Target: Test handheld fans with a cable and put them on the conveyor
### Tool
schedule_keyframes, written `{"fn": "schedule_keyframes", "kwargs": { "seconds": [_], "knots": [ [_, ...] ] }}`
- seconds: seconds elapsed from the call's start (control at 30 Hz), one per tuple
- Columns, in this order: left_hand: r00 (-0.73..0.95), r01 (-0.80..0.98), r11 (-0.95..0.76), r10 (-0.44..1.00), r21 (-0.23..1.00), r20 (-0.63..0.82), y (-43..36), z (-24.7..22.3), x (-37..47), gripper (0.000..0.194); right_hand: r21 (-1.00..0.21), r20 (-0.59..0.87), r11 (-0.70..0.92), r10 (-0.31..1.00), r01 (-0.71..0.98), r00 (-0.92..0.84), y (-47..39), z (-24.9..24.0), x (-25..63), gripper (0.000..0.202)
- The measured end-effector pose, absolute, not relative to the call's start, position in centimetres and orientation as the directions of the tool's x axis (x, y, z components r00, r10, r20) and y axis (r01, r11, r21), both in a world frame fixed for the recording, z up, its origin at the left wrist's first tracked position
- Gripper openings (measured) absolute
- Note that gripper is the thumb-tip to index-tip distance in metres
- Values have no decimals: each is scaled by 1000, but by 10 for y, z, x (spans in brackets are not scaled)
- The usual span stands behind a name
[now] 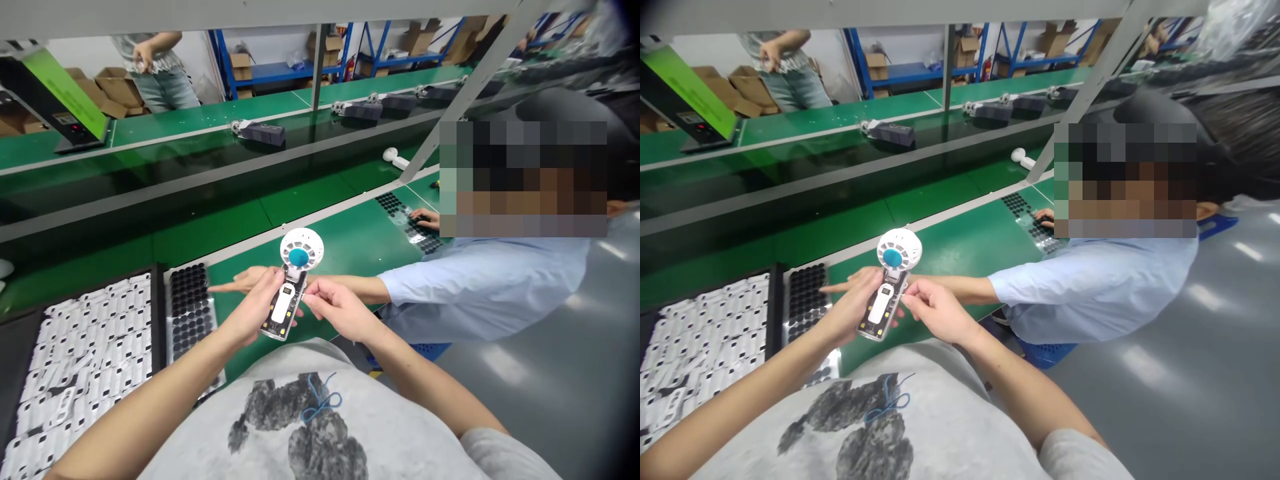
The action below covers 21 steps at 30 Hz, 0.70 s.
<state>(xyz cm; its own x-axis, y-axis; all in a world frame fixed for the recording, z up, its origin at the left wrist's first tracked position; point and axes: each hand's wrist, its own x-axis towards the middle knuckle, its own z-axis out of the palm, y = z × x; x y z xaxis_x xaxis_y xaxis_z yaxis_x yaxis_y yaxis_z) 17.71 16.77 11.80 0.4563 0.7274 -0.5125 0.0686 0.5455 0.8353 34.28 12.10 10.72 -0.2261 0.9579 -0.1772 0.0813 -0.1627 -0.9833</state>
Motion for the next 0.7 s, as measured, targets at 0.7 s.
{"fn": "schedule_keyframes", "kwargs": {
  "seconds": [0.7],
  "knots": [
    [326, -115, 606, 772, 787, -546, 178, 51, 211, 45, -915, -398, -365, 884, 171, -244, 155, 44, 361, 35]
  ]
}}
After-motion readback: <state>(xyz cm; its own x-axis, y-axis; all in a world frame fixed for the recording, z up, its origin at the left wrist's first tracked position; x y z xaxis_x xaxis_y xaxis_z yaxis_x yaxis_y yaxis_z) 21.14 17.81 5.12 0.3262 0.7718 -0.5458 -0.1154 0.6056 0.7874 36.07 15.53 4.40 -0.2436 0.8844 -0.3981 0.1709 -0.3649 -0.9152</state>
